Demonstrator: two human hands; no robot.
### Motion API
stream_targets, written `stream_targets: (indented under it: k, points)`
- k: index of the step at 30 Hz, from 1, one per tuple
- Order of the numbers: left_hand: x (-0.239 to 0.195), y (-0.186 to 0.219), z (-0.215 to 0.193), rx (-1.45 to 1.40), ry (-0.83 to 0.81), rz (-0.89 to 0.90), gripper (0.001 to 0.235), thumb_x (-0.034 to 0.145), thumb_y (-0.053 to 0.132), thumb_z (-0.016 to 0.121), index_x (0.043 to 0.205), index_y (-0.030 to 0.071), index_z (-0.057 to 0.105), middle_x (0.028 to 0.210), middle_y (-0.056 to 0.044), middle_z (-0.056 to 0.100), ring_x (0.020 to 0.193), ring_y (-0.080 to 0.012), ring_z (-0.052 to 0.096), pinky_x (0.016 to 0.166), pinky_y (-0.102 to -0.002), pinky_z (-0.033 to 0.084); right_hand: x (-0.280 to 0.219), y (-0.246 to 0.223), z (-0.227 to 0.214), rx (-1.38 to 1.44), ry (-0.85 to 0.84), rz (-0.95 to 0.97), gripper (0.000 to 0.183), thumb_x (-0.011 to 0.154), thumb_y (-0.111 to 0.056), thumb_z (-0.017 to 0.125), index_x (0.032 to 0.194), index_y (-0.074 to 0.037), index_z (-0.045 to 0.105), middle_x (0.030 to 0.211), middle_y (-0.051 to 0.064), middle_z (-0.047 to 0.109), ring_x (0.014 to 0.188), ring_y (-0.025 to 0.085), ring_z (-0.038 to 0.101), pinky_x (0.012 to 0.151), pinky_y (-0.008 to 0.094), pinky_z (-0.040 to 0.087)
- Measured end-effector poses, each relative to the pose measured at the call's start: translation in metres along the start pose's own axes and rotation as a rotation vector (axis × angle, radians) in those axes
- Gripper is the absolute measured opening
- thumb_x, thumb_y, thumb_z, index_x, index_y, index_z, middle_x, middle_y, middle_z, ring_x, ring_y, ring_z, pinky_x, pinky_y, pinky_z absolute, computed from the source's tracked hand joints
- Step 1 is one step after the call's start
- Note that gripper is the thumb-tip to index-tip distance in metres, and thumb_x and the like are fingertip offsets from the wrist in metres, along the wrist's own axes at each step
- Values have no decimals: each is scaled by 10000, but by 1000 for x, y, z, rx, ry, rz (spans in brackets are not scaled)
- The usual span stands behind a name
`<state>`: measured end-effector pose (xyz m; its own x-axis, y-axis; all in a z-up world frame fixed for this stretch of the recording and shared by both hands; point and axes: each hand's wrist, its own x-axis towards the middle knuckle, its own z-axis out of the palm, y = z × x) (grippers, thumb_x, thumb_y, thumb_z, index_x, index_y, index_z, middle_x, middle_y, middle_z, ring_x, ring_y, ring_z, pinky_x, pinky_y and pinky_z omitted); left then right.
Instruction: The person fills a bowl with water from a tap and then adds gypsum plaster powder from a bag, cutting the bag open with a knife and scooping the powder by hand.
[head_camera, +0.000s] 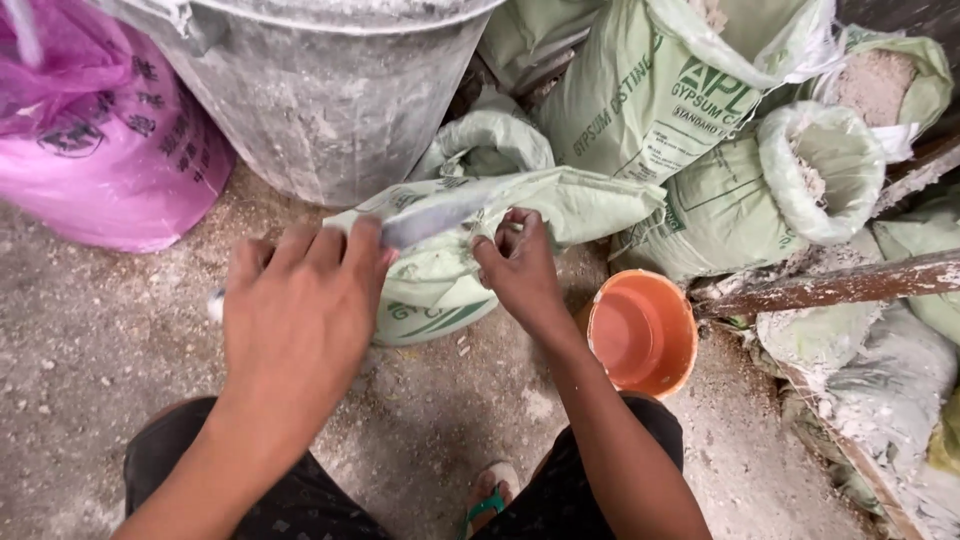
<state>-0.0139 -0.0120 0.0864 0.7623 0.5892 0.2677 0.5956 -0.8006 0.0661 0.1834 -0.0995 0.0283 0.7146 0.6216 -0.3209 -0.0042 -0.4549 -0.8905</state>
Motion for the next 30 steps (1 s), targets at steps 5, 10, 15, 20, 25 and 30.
stream_targets:
  k: [5, 10, 15, 20, 25, 30]
  points:
    - [-22, 16, -4, 184, -385, -43, 231, 1068, 184, 511, 1288, 171, 444, 889, -100, 720, 408, -137, 627, 233, -234, 385, 5, 15, 6, 30, 16, -77, 334, 939, -120, 656, 1158, -90, 406, 800, 24, 482, 627, 129, 499, 517, 290, 446]
    - [-8, 27, -21, 142, -493, 86, 361, 1053, 75, 570, 1397, 104, 466, 522, 47, 573, 289, -80, 494, 217, -228, 359, -4, 11, 7, -11, 30, -60, 380, 910, -98, 655, 1209, -119, 421, 875, 0, 479, 740, 102, 466, 602, 264, 403]
    - [-10, 34, -36, 223, -543, 63, 126, 1101, 176, 481, 1185, 143, 570, 559, 78, 611, 379, -78, 582, 287, -270, 392, -7, 17, 8, -24, -1, -174, 385, 912, -113, 643, 1211, -89, 401, 778, -9, 448, 691, 100, 439, 613, 289, 380]
    - [11, 42, -19, 115, -586, 36, 277, 947, 22, 457, 1105, 113, 665, 735, -54, 730, 599, -242, 731, 484, -456, 542, -13, 14, 8, -25, -35, -322, 463, 872, -77, 612, 1248, 33, 364, 712, 19, 466, 650, 121, 490, 559, 277, 391]
    - [15, 68, -17, 148, -518, 7, 244, 945, 41, 486, 1039, 104, 701, 749, -23, 739, 675, -245, 763, 560, -478, 585, -17, 18, 19, 3, -16, -334, 515, 904, -30, 627, 1316, 91, 343, 706, 16, 503, 651, 130, 509, 562, 265, 440]
    - [27, 61, -4, 163, -516, 17, 236, 930, 47, 506, 934, 106, 735, 680, -39, 727, 656, -261, 754, 536, -495, 571, -28, 16, 22, 10, -6, -346, 484, 888, 36, 594, 1281, 71, 314, 718, 7, 471, 663, 111, 497, 590, 258, 419]
